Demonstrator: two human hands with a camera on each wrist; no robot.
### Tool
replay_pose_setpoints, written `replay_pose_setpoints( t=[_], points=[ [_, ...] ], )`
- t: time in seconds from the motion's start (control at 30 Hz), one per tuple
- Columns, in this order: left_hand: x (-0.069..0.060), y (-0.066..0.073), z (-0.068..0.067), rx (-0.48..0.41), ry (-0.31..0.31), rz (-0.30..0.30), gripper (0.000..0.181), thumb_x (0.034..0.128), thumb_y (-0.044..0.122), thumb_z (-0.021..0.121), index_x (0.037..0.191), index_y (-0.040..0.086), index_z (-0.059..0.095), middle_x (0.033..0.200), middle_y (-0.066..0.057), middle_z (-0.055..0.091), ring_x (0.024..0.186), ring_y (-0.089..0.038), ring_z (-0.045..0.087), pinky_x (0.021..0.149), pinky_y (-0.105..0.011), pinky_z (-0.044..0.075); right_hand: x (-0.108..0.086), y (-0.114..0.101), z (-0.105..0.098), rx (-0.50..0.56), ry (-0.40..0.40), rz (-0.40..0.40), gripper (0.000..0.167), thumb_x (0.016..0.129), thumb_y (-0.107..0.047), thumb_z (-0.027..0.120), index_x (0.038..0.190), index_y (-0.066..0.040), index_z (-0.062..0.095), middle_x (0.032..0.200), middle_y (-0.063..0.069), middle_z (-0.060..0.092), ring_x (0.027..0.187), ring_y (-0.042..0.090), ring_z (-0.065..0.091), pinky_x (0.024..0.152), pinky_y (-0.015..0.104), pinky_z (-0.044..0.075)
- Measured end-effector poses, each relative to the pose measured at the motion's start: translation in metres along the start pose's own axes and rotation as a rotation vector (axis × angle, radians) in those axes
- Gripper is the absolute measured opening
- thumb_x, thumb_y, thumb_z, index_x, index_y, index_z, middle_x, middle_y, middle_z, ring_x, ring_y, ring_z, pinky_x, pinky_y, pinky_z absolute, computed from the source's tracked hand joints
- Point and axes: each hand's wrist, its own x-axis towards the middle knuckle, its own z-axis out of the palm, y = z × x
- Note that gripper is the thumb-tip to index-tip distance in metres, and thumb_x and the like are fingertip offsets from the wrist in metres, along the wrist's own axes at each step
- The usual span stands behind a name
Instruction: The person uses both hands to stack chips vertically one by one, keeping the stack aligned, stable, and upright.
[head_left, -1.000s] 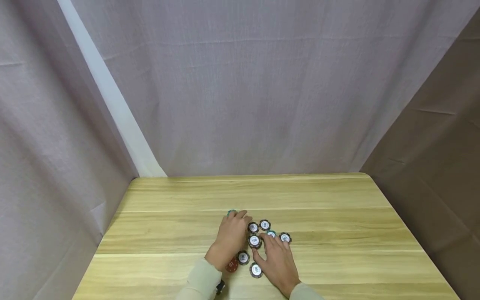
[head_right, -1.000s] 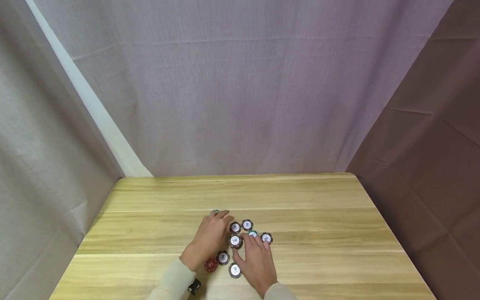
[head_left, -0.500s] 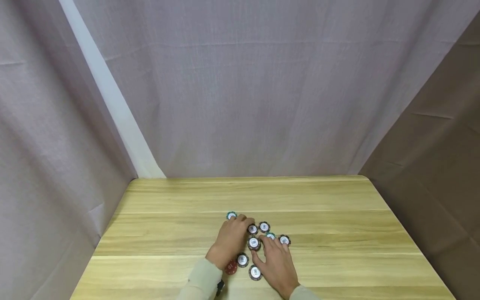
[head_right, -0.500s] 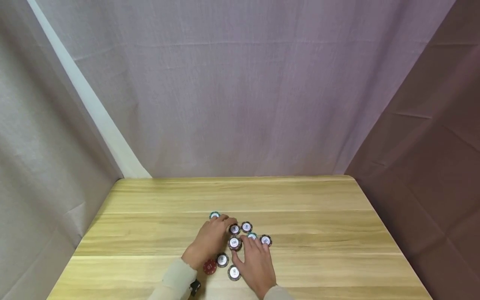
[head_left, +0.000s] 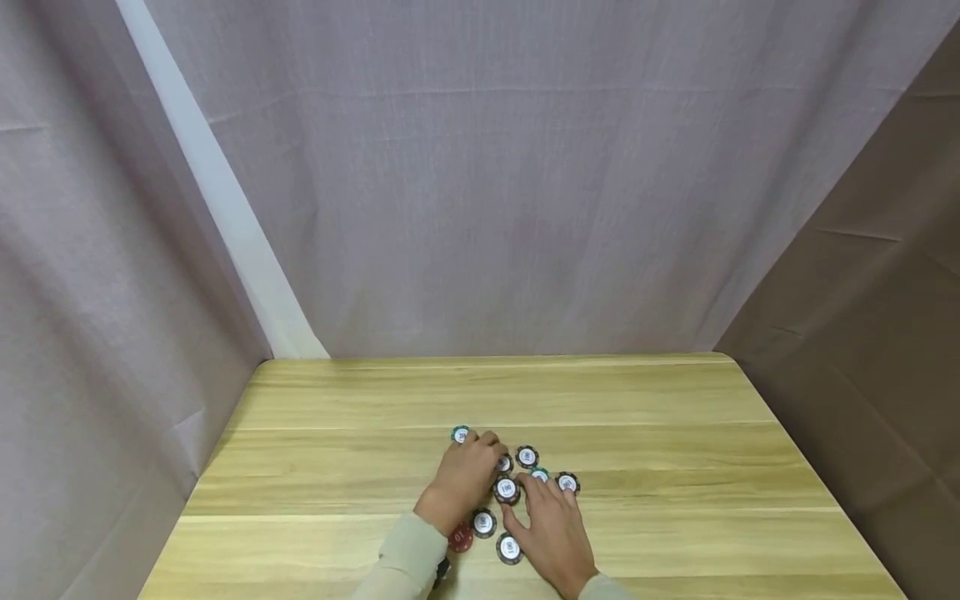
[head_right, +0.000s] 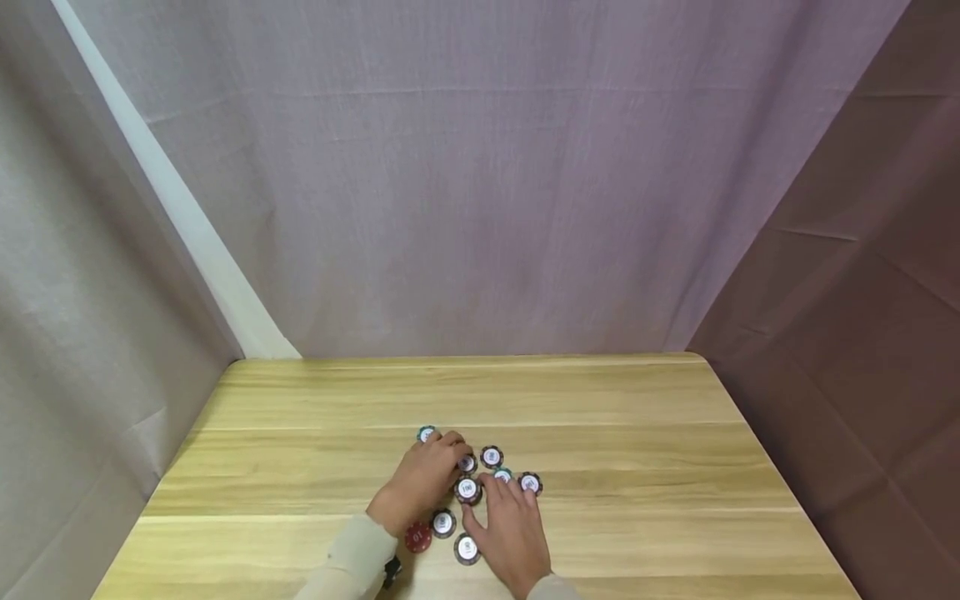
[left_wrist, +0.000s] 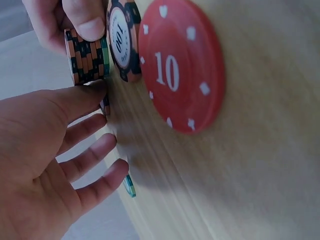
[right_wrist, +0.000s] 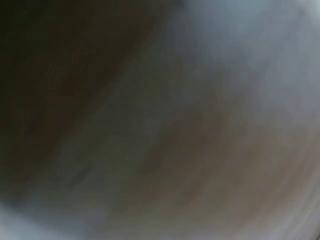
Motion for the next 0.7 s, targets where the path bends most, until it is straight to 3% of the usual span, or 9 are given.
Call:
replay_pose_setpoints(
  t=[0.27,0.5,0.7],
  points=[
    [-0.004,-0.006,-0.004,0.051,-0.010,0.071,0.021,0.0905,0.018,0.068,0.108,0.006,0.066,0.096,-0.003,0.059,0.086,-0.015,0.060,0.069,-0.027,0.056,-0.001,0.000,0.000,0.026,0.021,-0.018,0.047,0.085,-0.046,0.068,0.121,-0.016,0.065,0.086,-0.014,0.054,0.081,0.008,0.046,0.073,0.029,0.033],
    [-0.009,-0.017,-0.007,-0.020,-0.026,0.044,0.020,0.0754,0.020,0.073,0.084,0.006,0.061,0.083,-0.004,0.056,0.067,-0.012,0.055,0.059,-0.027,0.053,0.000,0.000,0.000,0.021,0.018,-0.024,0.047,0.086,-0.047,0.066,0.121,-0.017,0.064,0.087,-0.013,0.055,0.083,0.008,0.048,0.074,0.030,0.033],
    [-0.017,-0.022,-0.006,-0.077,-0.008,0.023,0.020,0.0666,0.022,0.070,0.071,0.014,0.052,0.075,0.000,0.054,0.061,-0.009,0.048,0.053,-0.024,0.048,-0.001,0.003,-0.001,0.019,0.016,-0.012,0.045,0.086,-0.048,0.066,0.119,-0.017,0.065,0.093,-0.011,0.062,0.086,0.008,0.051,0.073,0.030,0.033]
  ],
)
